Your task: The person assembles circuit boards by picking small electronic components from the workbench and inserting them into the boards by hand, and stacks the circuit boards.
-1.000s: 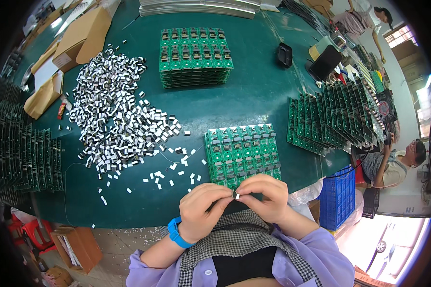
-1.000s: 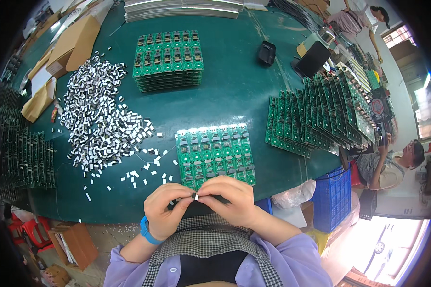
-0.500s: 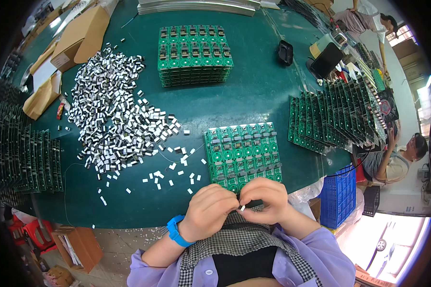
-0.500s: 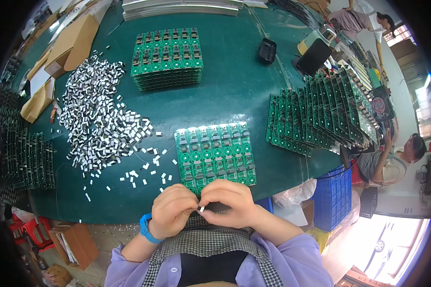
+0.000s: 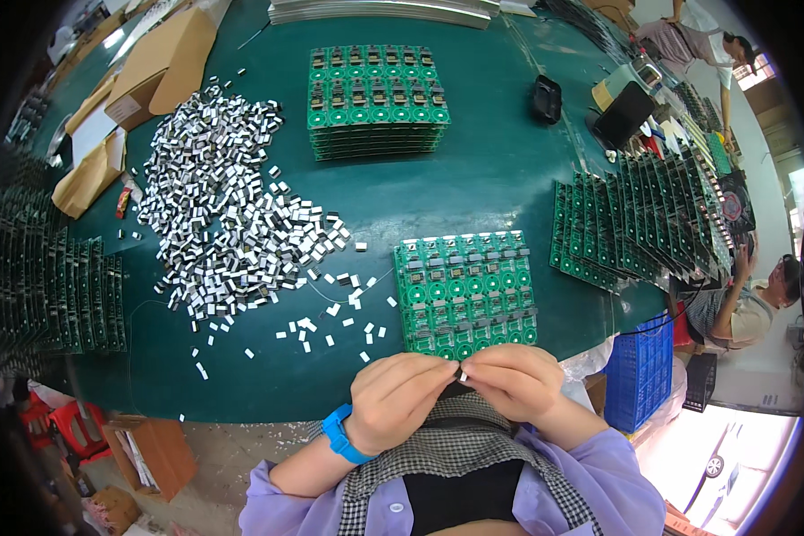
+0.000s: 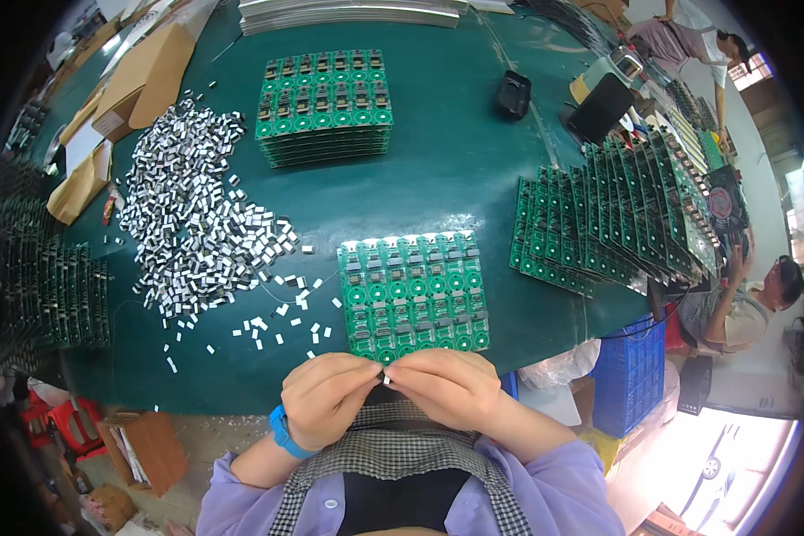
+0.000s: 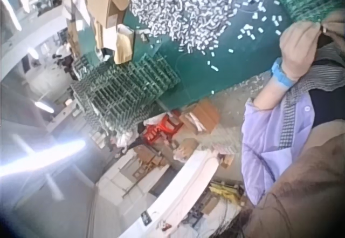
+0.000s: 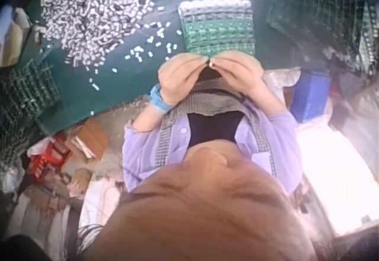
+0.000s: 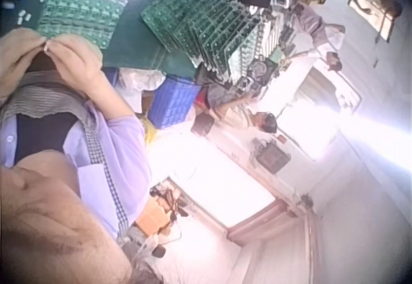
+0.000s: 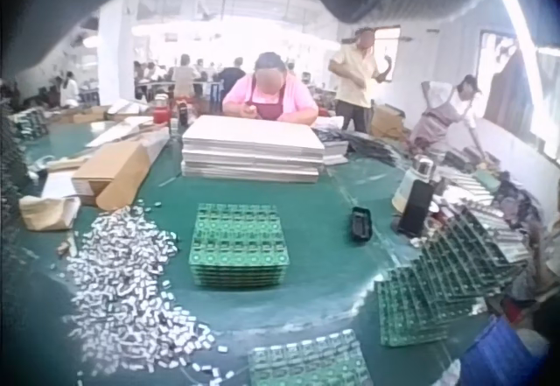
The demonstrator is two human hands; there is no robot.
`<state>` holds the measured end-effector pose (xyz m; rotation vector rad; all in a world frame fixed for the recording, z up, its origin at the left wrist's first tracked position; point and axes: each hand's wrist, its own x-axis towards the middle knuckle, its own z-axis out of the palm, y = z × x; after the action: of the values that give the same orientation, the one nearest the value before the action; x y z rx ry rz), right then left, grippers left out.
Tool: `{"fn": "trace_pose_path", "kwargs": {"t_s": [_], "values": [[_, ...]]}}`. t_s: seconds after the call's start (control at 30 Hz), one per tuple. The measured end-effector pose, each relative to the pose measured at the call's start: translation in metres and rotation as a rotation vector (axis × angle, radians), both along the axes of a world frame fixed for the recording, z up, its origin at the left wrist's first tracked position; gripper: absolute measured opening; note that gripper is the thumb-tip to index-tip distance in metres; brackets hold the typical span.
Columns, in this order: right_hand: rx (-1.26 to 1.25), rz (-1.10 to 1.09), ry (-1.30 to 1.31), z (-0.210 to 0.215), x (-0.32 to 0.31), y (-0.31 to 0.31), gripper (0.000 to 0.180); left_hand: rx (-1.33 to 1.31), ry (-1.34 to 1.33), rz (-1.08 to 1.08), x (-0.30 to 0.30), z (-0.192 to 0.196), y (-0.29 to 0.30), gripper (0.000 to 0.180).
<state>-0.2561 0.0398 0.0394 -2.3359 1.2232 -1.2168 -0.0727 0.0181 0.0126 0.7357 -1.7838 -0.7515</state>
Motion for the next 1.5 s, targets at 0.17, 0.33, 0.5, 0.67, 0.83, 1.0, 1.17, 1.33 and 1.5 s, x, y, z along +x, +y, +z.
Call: {"fn": "trace_pose_path", "kwargs": {"t_s": [0.17, 0.33, 0.5, 0.67, 0.83, 1.0, 1.17, 1.33, 1.5], "values": [[0.044, -0.005, -0.055, -0.004, -0.001, -0.002, 0.026, 0.027, -0.01, 0.032, -0.004, 0.002, -0.003, 0.019], [0.11, -0.026, -0.126, -0.005, -0.004, -0.004, 0.023, 0.08, -0.009, -0.03, -0.004, 0.004, -0.011, 0.017], [0.379, -0.029, -0.353, -0.005, -0.01, -0.003, 0.02, 0.136, 0.021, -0.159, -0.004, 0.009, -0.014, 0.016], [0.211, -0.322, 0.067, 0.003, -0.057, -0.04, 0.015, -0.018, -0.565, 0.181, 0.012, 0.013, -0.042, 0.022], [0.178, -0.233, 0.384, 0.007, -0.063, -0.053, 0.017, 0.006, -0.752, 0.327, 0.024, -0.003, -0.055, 0.026], [0.151, -0.179, 0.519, 0.003, -0.071, -0.058, 0.021, -0.053, -0.74, 0.303, 0.027, -0.009, -0.057, 0.022], [0.158, -0.169, 0.55, 0.005, -0.071, -0.062, 0.024, -0.011, -0.716, 0.367, 0.027, -0.007, -0.058, 0.02], [0.183, -0.139, 0.539, 0.007, -0.071, -0.064, 0.022, -0.025, -0.717, 0.34, 0.029, -0.007, -0.058, 0.018], [0.137, -0.131, 0.509, 0.001, -0.072, -0.064, 0.02, -0.048, -0.668, 0.367, 0.029, -0.003, -0.057, 0.014]]}}
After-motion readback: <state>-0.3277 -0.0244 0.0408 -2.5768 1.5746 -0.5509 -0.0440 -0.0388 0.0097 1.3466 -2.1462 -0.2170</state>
